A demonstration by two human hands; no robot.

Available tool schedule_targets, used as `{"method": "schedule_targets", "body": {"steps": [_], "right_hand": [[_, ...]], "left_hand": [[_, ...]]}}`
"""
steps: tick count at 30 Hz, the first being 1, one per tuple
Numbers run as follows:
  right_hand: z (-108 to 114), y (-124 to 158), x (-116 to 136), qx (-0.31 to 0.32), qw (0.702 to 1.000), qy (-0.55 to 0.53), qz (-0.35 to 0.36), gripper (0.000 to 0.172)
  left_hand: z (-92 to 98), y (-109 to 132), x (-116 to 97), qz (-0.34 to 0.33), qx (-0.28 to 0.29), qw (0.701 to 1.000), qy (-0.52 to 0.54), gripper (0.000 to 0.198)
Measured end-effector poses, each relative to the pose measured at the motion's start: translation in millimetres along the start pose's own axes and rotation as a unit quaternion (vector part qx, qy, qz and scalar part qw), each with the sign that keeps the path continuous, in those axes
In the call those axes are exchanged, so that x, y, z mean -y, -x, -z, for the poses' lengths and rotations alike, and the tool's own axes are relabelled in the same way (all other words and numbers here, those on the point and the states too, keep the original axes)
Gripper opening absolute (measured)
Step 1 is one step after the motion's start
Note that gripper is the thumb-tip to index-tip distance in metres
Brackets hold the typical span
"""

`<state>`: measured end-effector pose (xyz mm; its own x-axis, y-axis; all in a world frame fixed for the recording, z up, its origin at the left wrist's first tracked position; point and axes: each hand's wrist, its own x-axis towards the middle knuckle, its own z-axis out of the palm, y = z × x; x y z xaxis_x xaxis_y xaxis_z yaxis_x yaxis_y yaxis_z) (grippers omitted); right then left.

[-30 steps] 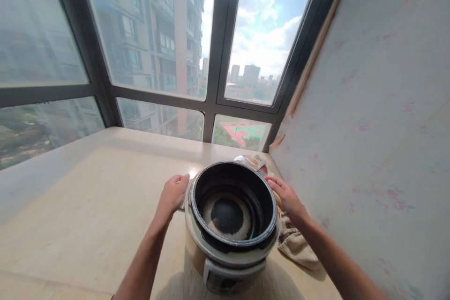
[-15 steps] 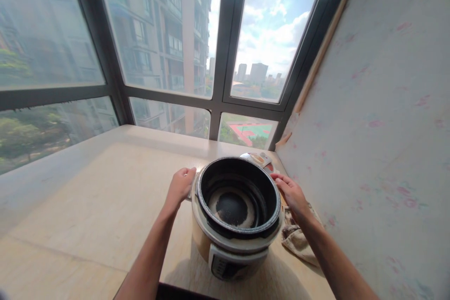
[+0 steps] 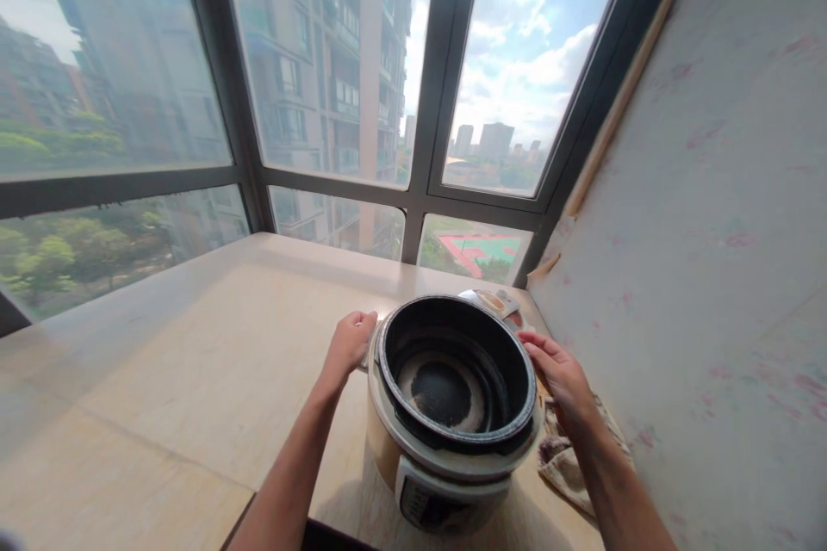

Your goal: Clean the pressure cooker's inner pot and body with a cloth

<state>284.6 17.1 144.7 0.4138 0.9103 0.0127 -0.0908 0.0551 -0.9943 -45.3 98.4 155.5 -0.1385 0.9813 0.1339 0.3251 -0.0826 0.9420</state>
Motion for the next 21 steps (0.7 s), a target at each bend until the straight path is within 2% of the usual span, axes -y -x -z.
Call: {"method": "schedule_targets", "body": {"steps": [4,11,17,21], "right_hand": [[1.2,-0.3,-0.5,0.004,1.000,0.029,-0.008,0.027],[5.4,-5.0,-3.6,0.005,0.997,0.073,0.005,0.031],[6.3,-11.9,-8.1,-0.037,0.987,0.142,0.059,0.032],[4.7,-8.7,-1.5,-0.084,0.973,0.193,0.096,0.043]], "left_hand": [[-0.1,1.6,0.4,-0.001,0.000,1.000,0.006,0.039],[-0.8,0.6,1.8,0.007,0.014,1.000,0.005,0.038],[0.4,-0.4,-6.1,0.015,0.004,1.000,-0.026,0.033],[4.6,2.4,-9.0,0.003,-0.032,0.997,-0.075,0.027]]}}
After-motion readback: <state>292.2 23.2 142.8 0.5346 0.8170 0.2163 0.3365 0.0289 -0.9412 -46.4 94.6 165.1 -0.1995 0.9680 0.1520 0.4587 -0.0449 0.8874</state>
